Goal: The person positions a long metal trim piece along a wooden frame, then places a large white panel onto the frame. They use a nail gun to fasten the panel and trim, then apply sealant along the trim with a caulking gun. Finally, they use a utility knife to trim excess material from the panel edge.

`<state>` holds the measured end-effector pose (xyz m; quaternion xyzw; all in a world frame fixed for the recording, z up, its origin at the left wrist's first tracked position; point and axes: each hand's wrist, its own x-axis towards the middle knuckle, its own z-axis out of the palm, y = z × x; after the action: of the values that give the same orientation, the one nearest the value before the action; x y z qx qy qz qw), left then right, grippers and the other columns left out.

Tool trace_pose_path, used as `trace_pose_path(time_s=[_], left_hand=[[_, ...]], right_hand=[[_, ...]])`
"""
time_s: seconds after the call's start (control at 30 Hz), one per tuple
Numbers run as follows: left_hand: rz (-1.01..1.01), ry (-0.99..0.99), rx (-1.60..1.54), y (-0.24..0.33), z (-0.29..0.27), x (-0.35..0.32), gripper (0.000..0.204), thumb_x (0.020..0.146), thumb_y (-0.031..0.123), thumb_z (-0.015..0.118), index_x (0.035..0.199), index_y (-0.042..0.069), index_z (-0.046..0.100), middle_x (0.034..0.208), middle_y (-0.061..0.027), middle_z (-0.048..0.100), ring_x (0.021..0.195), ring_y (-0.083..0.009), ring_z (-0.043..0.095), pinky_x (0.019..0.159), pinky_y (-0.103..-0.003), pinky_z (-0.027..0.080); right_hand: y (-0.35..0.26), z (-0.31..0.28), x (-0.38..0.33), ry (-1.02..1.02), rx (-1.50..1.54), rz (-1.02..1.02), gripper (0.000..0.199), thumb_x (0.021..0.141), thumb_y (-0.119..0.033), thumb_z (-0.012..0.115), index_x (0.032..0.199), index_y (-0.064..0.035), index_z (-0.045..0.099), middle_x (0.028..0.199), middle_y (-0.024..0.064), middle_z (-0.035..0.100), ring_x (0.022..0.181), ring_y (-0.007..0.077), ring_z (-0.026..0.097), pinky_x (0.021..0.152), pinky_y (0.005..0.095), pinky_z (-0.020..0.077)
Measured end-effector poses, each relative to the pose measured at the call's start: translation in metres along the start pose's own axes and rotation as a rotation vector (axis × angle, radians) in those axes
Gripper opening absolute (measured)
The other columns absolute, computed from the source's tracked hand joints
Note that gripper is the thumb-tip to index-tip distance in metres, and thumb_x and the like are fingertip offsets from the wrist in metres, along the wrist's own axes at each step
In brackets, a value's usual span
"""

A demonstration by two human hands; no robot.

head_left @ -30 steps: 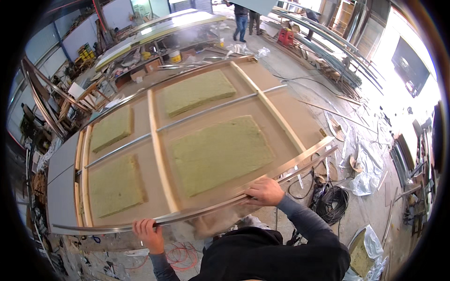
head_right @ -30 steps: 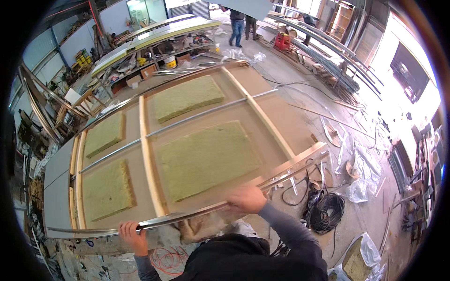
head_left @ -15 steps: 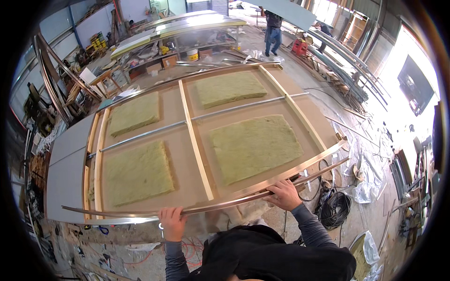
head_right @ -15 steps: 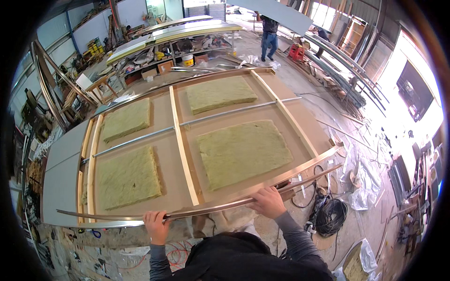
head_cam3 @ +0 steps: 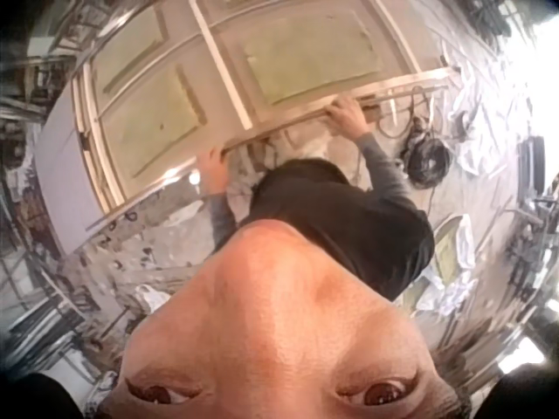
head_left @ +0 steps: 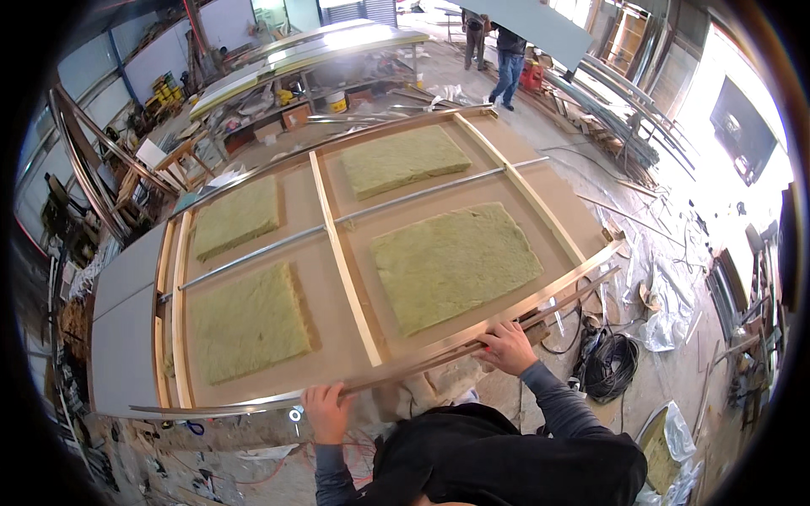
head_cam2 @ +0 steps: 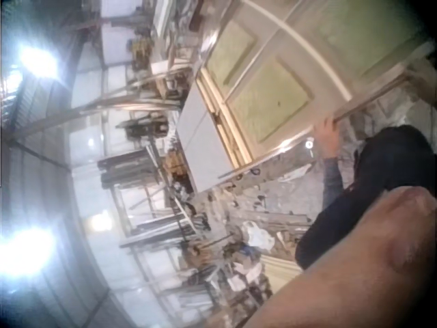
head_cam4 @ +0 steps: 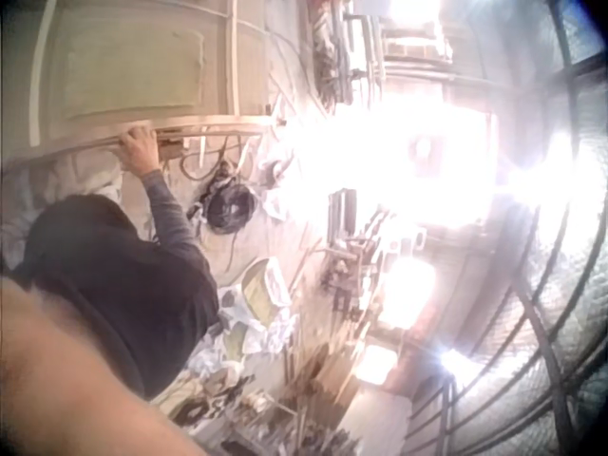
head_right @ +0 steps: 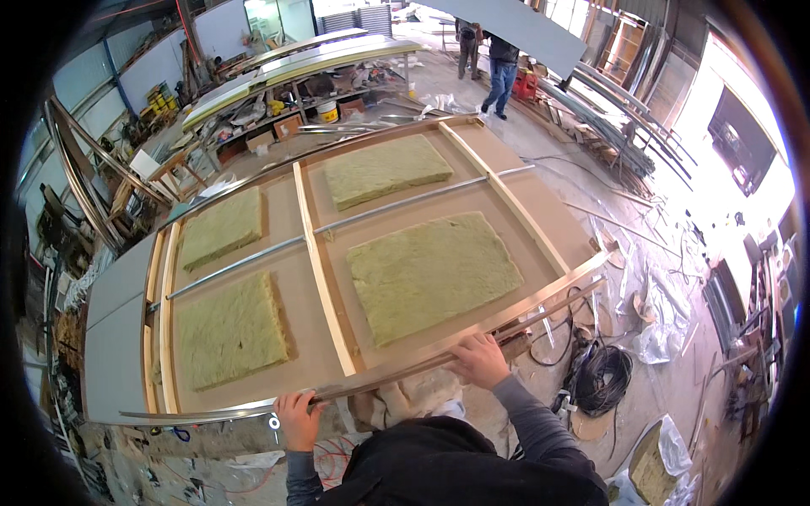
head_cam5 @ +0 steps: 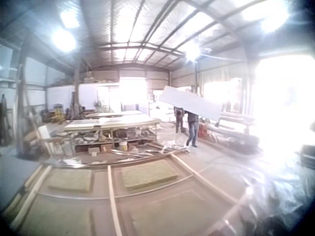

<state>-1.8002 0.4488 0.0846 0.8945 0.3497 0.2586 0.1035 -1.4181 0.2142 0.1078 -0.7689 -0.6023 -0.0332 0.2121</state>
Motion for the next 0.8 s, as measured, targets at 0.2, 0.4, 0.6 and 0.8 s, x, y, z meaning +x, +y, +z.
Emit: trace_pose_path(time_s=[0.2, 0.4, 0.6, 0.8], left_hand=[[0.013, 0.007, 0.008, 0.014, -0.003, 0.004, 0.037, 0.068, 0.025, 0.087, 0.101, 0.013, 0.073, 0.098, -0.0053, 0.065, 0.101, -0.0292, 0.059, 0.099, -0.049, 0.042], [-0.024, -0.013, -0.017, 0.024, -0.001, 0.009, 0.041, 0.072, 0.036, 0.085, 0.102, 0.011, 0.073, 0.099, -0.0033, 0.066, 0.101, -0.0290, 0.059, 0.100, -0.048, 0.040], [0.026, 0.052, -0.044, 0.041, 0.005, 0.024, 0.040, 0.072, 0.037, 0.085, 0.100, 0.012, 0.073, 0.096, -0.0021, 0.066, 0.098, -0.0282, 0.059, 0.096, -0.047, 0.040], [0.040, 0.049, -0.023, 0.038, 0.000, 0.036, 0.043, 0.075, 0.044, 0.082, 0.100, 0.011, 0.072, 0.097, -0.0036, 0.064, 0.099, -0.0299, 0.058, 0.097, -0.050, 0.041]], right_hand=[[-0.001, 0.003, -0.011, -0.122, 0.139, 0.053, 0.037, 0.082, -0.041, 0.078, 0.108, -0.0159, 0.074, 0.103, 0.0044, 0.065, 0.104, 0.0277, 0.062, 0.086, 0.0412, 0.0453], [0.006, 0.005, -0.011, -0.051, 0.086, -0.007, 0.039, 0.083, -0.044, 0.080, 0.106, -0.0126, 0.075, 0.098, 0.0044, 0.067, 0.097, 0.0260, 0.063, 0.083, 0.0413, 0.0443], [0.016, -0.007, -0.007, -0.022, 0.067, 0.021, 0.042, 0.078, -0.042, 0.083, 0.107, -0.0128, 0.075, 0.098, 0.0032, 0.068, 0.097, 0.0260, 0.063, 0.083, 0.0427, 0.0439], [0.018, -0.010, -0.004, 0.005, 0.023, 0.005, 0.040, 0.072, -0.035, 0.086, 0.103, -0.0131, 0.074, 0.097, 0.0033, 0.067, 0.096, 0.0271, 0.064, 0.082, 0.0431, 0.0449]])
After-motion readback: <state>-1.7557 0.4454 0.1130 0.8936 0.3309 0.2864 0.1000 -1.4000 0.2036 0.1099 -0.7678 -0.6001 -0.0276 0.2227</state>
